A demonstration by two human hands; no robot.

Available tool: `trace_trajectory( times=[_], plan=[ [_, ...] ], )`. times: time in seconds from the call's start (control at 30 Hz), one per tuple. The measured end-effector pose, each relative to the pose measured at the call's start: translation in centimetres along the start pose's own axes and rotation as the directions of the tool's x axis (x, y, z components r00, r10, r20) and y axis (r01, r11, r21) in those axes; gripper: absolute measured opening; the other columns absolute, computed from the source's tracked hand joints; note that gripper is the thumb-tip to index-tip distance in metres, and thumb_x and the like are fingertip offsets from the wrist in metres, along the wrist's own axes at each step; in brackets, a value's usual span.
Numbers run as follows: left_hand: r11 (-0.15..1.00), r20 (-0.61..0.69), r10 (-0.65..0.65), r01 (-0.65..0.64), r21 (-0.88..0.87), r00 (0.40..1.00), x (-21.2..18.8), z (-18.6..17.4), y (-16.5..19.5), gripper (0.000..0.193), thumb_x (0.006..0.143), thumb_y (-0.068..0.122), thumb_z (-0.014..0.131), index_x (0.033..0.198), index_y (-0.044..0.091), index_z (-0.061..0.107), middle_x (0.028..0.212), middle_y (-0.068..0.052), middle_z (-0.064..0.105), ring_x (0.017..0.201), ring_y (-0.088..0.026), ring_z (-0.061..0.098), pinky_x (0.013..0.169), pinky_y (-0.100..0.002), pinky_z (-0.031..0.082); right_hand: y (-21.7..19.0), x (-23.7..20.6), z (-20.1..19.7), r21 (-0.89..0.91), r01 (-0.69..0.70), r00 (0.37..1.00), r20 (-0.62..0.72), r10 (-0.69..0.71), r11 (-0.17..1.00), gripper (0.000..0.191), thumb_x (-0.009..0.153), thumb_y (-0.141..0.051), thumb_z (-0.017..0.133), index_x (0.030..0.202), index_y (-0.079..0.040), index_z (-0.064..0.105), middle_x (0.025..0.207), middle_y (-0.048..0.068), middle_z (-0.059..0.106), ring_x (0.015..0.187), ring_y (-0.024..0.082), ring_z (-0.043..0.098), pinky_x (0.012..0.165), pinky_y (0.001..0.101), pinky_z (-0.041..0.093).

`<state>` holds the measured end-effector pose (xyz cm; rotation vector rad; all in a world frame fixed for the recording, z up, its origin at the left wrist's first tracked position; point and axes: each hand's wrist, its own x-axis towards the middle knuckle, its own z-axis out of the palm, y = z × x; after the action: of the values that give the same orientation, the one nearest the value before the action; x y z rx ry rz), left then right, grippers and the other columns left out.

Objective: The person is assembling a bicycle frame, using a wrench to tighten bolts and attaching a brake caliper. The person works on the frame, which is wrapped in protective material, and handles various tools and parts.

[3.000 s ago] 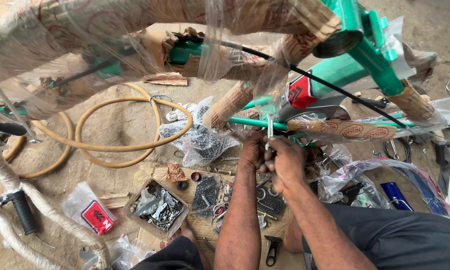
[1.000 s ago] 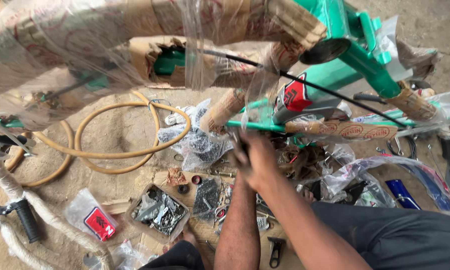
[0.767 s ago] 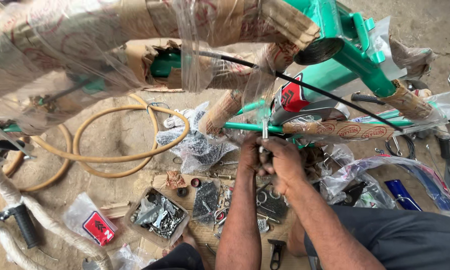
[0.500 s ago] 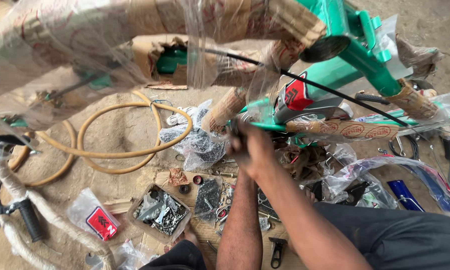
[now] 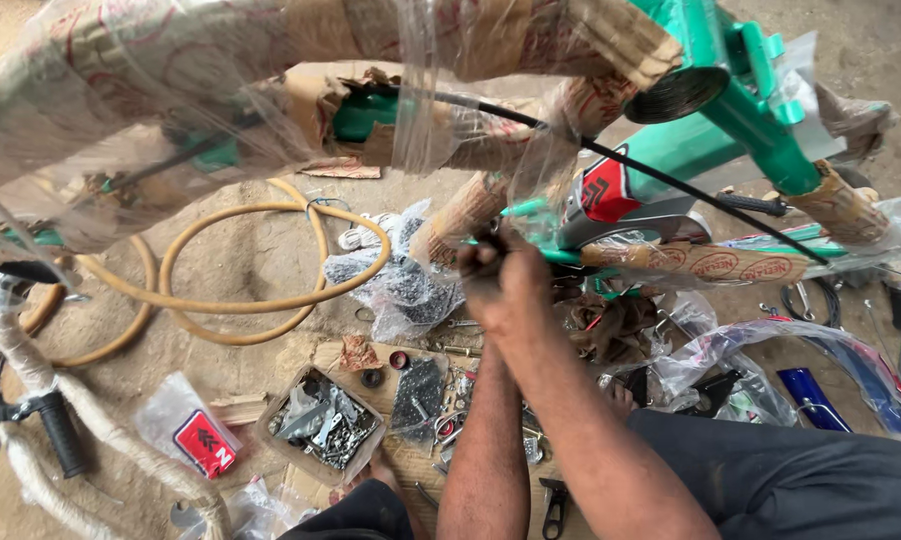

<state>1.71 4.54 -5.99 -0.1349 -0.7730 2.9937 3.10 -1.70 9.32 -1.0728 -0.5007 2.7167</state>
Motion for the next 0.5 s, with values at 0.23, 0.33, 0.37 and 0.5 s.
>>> trace_trajectory(
  times=[0.23, 0.33, 0.37, 0.5],
  plan=[
    [0.4, -0.423, -0.409, 0.576, 0.713, 0.809, -3.0, 1.4, 2.3, 0.028, 0.089, 0.016, 0.056, 0.112, 0.003, 0.065, 0.084, -0.004, 0.066, 0.061, -0.013, 0.057, 0.052, -0.026, 0.048, -7.1, -4.0, -6.2, -0.613, 0.017, 0.992, -0.088, -0.089, 0.79, 0.016, 0.094, -0.02, 0.062, 0.097, -0.005, 0.07, 0.061, 0.001, 0.055, 0.039, 0.01, 0.039, 0.042, 0.0321, 0.04],
    [0.488, -0.381, -0.439, 0.572, 0.66, 0.814, -3.1, 0.6, 2.4, 0.023, 0.093, 0.014, 0.061, 0.111, -0.001, 0.062, 0.094, -0.008, 0.067, 0.075, -0.014, 0.064, 0.064, -0.028, 0.054, -7.2, -2.9, -6.2, -0.773, 0.027, 0.985, -0.088, -0.15, 0.633, 0.016, 0.095, -0.019, 0.062, 0.096, -0.005, 0.071, 0.061, 0.004, 0.055, 0.039, 0.011, 0.037, 0.041, 0.0326, 0.036],
    [0.5, -0.392, -0.418, 0.568, 0.654, 0.819, -2.9, 0.2, 2.3, 0.02, 0.097, 0.015, 0.062, 0.109, -0.001, 0.061, 0.092, -0.007, 0.065, 0.074, -0.014, 0.063, 0.062, -0.028, 0.053, -6.4, -2.4, -5.6, -0.75, 0.084, 0.983, -0.046, -0.179, 0.656, 0.016, 0.096, -0.017, 0.063, 0.096, -0.003, 0.07, 0.064, 0.005, 0.058, 0.043, 0.011, 0.043, 0.042, 0.0326, 0.037],
    [-0.952, 0.08, 0.103, 0.075, 0.296, 0.991, -3.0, -1.9, 0.6, 0.016, 0.097, 0.023, 0.062, 0.098, 0.007, 0.066, 0.088, -0.004, 0.07, 0.071, -0.017, 0.065, 0.061, -0.036, 0.051, -0.9, -0.2, -0.8, -0.083, 0.002, 0.999, -0.048, -0.006, 0.997, 0.013, 0.103, -0.016, 0.055, 0.097, -0.004, 0.059, 0.076, 0.007, 0.06, 0.061, 0.018, 0.062, 0.06, 0.0338, 0.052]
  ],
)
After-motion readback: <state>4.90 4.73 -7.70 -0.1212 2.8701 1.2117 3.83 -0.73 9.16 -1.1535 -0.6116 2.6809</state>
